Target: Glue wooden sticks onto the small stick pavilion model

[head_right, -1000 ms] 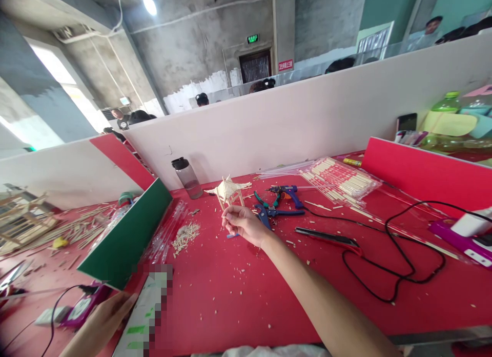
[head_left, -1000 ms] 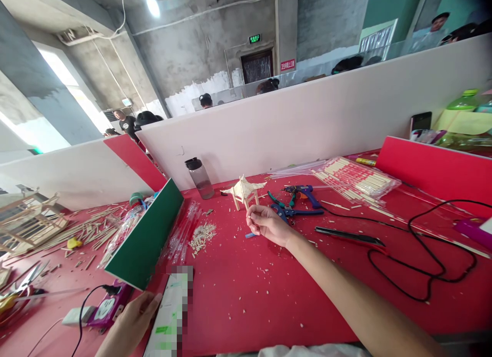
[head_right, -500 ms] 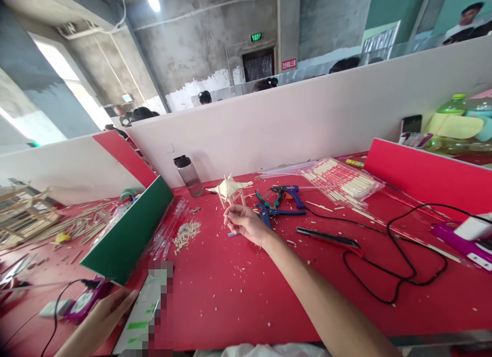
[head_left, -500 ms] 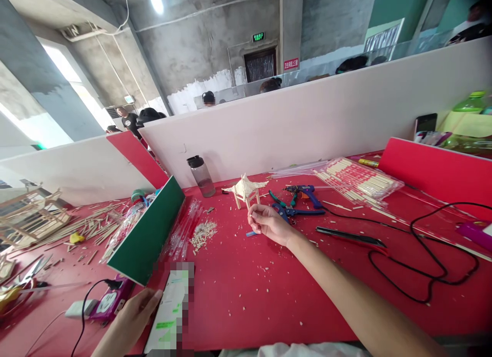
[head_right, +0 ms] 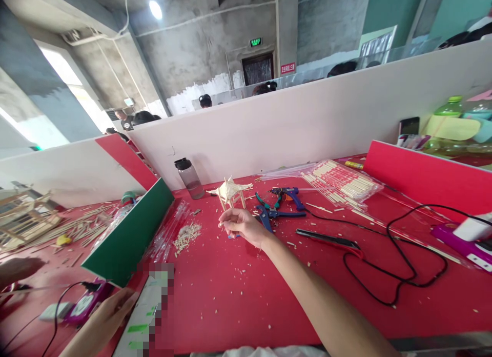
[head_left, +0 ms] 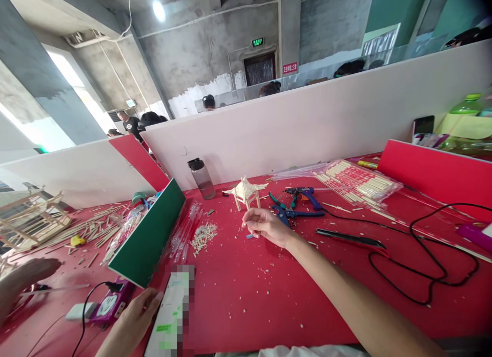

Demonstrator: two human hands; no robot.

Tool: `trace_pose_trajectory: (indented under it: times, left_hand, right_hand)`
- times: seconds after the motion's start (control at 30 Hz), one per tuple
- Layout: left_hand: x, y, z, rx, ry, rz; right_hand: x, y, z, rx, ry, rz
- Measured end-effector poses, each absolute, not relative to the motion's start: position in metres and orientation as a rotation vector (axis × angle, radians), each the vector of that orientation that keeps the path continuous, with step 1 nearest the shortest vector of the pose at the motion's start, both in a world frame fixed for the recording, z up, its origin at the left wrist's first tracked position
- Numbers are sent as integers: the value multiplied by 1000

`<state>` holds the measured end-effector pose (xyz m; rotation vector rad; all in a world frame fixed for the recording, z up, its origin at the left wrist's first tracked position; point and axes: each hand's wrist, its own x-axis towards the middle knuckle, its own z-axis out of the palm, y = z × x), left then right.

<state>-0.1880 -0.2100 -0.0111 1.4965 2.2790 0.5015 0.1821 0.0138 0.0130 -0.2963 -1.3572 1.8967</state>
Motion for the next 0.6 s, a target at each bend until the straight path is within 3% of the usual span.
trace_pose_trajectory:
  times: [0.27, 0.6]
  left_hand:
    - [-184, -206, -10, 1454, 2218, 601]
    - [-176, -204, -5, 1468, 2174, 715]
  right_hand:
    - [180, 14, 11, -314, -1434, 1935]
    - [174, 11, 12, -391, -1588, 1757]
